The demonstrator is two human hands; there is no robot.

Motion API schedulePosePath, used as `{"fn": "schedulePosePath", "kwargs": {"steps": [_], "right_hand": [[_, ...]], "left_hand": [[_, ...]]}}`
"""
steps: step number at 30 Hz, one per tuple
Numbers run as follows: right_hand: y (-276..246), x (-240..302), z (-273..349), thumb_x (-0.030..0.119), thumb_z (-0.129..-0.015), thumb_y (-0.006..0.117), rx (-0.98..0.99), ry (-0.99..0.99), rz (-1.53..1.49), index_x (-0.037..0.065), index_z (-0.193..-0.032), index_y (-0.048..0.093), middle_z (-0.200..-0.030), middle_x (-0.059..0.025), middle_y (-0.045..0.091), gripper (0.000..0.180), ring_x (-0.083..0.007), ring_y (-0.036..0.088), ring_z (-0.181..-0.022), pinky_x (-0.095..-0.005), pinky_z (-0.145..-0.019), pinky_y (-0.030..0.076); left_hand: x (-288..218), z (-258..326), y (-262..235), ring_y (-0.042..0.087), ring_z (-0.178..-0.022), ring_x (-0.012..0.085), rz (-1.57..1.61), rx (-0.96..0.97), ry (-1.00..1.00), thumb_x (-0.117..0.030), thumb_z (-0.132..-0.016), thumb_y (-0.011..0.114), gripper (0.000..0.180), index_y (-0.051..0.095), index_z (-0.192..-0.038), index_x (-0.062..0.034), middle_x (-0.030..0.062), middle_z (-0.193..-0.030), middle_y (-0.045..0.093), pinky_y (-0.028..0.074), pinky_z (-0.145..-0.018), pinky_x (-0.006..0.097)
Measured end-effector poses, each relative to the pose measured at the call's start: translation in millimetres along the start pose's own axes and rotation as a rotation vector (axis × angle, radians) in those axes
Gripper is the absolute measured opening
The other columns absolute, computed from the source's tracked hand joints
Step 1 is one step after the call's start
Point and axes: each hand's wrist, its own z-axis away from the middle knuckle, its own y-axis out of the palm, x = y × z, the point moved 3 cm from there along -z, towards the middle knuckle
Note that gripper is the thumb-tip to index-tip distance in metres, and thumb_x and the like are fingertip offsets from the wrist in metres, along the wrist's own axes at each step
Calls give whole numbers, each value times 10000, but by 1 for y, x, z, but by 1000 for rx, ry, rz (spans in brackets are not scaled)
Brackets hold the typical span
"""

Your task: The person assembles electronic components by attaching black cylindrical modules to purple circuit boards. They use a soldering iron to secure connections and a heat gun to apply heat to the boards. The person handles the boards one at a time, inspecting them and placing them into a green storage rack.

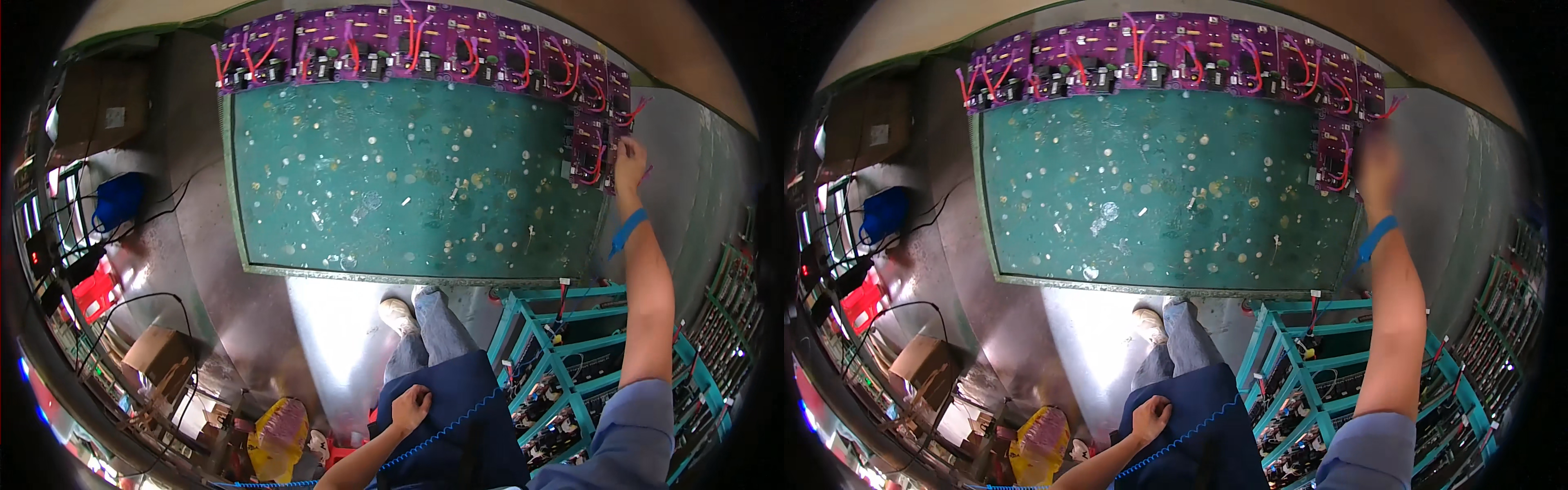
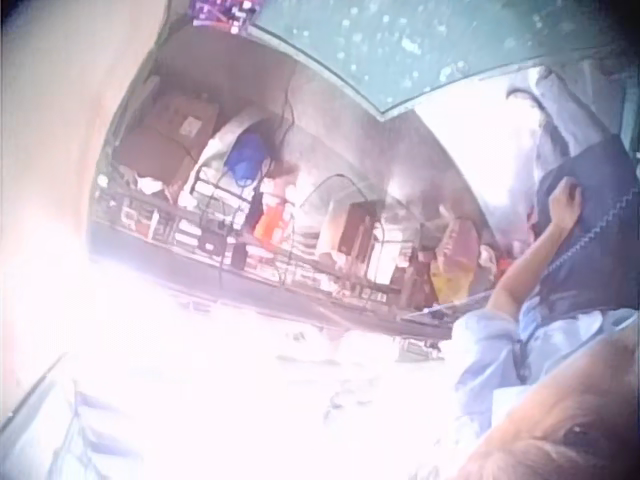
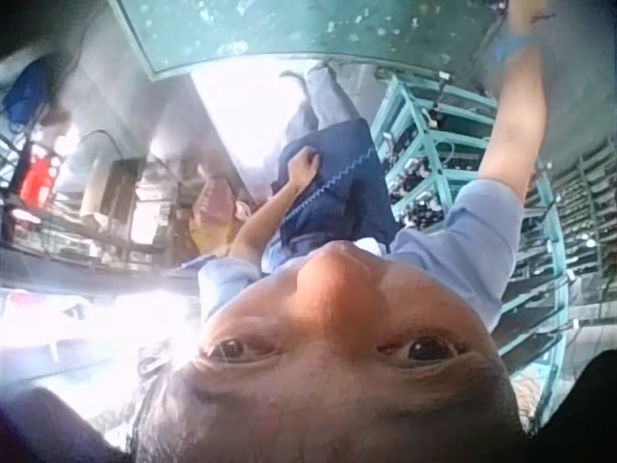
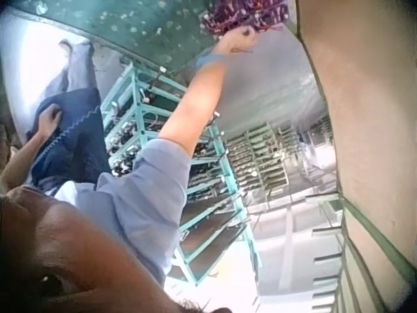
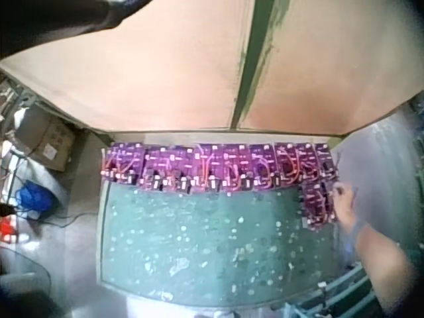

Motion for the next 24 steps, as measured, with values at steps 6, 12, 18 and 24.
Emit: {"fn": "schedulePosePath", "kwargs": {"steps": [6,12,18,24], "right_hand": [[-16,78,102,187,-831,587,115,251,-445,33,-708,566,-633,21,495,198,-68,434,-627,-217,-590,369],[10,230,349,-15,-756,478,577,263,-840,64,-768,490,-763,-19,516,81,-114,493,-714,-244,-622,407],[-132,418,500,130,-757,592,1633,-227,-988,27,-807,582,-774,-122,607,115,-212,593,-720,-322,-644,455],[-148,313,507,214,-777,555,1761,-404,-660,49,-820,612,-790,-144,614,179,-322,580,-751,-355,-658,464]], "left_hand": [[41,4,4,591,-628,228,7,-44,-121,-214,-761,582,145,579,-801,-74,78,-664,598,453,-594,329],[47,21,10,604,-685,240,-7,-52,-126,-253,-769,562,182,585,-820,-80,90,-710,618,462,-652,351],[219,-1,105,567,-930,247,-29,-193,261,-316,-813,486,288,606,-908,-72,118,-977,605,441,-823,333],[92,51,-20,559,-965,281,-128,-116,-199,-355,-774,516,347,601,-968,-80,141,-997,601,436,-844,357]]}}
